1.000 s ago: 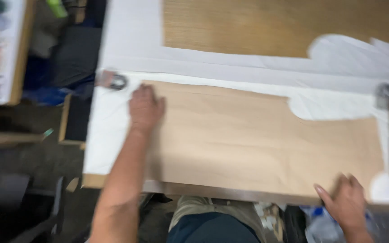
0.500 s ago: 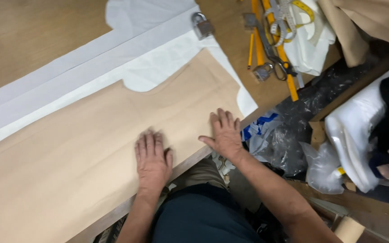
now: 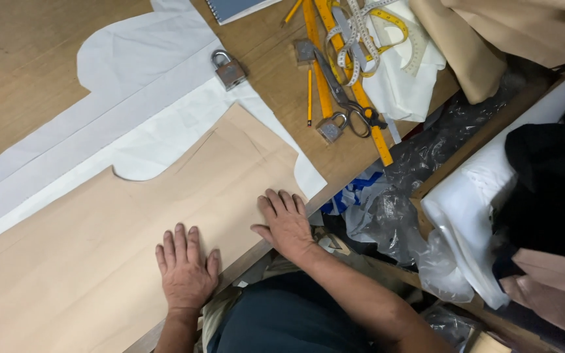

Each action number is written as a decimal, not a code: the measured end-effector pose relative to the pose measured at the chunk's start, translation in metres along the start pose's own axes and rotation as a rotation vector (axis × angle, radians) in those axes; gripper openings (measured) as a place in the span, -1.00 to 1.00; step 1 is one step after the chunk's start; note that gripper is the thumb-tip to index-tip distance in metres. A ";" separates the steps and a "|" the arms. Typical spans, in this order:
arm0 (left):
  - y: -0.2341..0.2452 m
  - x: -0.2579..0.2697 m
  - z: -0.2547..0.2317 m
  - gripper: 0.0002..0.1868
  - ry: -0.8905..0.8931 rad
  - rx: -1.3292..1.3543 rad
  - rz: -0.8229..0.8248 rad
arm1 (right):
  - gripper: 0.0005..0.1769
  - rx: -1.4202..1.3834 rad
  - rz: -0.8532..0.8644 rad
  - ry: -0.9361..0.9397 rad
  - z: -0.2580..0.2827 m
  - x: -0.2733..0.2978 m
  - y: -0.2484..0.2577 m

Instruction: Tracing a garment pattern onto fabric using a pencil and ruler, with padlocks used as weights.

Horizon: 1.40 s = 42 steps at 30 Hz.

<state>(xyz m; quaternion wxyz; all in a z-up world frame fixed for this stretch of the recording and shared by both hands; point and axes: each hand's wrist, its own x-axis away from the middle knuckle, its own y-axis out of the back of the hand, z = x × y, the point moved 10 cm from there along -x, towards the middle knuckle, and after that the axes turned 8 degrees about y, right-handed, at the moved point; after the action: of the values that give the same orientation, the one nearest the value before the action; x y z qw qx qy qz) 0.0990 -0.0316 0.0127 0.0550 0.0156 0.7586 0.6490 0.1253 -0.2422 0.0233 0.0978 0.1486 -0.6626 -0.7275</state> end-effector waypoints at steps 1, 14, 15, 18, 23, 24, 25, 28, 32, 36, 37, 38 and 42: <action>-0.001 -0.001 -0.001 -0.23 0.001 -0.001 0.004 | -0.26 -0.003 0.003 0.000 -0.010 -0.003 0.003; -0.030 -0.001 0.008 -0.19 0.050 -0.025 0.077 | -0.55 0.074 0.006 -0.392 -0.221 -0.036 -0.009; -0.022 -0.001 0.006 -0.22 0.028 -0.010 -0.072 | -0.50 0.174 -0.085 -0.373 -0.231 -0.034 -0.018; -0.023 0.000 0.009 -0.22 0.035 -0.012 -0.058 | -0.50 0.112 -0.060 -0.364 -0.237 -0.033 -0.032; -0.024 0.001 0.012 -0.20 0.045 -0.013 -0.031 | -0.43 0.077 -0.185 -0.312 -0.208 -0.031 0.004; -0.023 0.000 0.012 -0.21 0.045 -0.015 -0.026 | -0.39 0.074 -0.217 -0.303 -0.197 -0.031 0.018; -0.023 0.002 0.013 -0.21 0.050 -0.017 -0.021 | -0.39 0.071 -0.211 -0.299 -0.172 -0.035 0.027; -0.026 0.002 0.013 -0.20 0.046 -0.029 -0.011 | -0.60 0.029 -0.103 -0.242 -0.102 -0.054 0.033; -0.024 0.004 0.014 -0.20 0.051 -0.024 -0.013 | -0.63 -0.103 -0.268 0.008 -0.013 -0.063 0.010; -0.029 0.005 0.017 -0.19 0.065 -0.019 0.002 | -0.38 -0.084 -0.241 0.003 0.008 -0.062 -0.022; -0.029 0.006 0.018 -0.19 0.068 -0.017 -0.001 | -0.38 -0.082 -0.242 0.008 0.007 -0.062 -0.023; -0.031 0.006 0.019 -0.19 0.070 -0.027 0.017 | -0.37 -0.063 -0.210 0.007 0.007 -0.063 -0.028; -0.034 0.006 0.020 -0.19 0.075 -0.035 0.044 | -0.30 -0.054 -0.222 0.010 0.002 -0.062 -0.028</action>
<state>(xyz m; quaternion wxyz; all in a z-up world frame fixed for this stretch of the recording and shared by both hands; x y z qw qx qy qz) 0.0966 -0.0172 -0.0240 0.0125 0.0067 0.7482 0.6633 0.1837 -0.2162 0.0008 0.0241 0.2220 -0.6219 -0.7506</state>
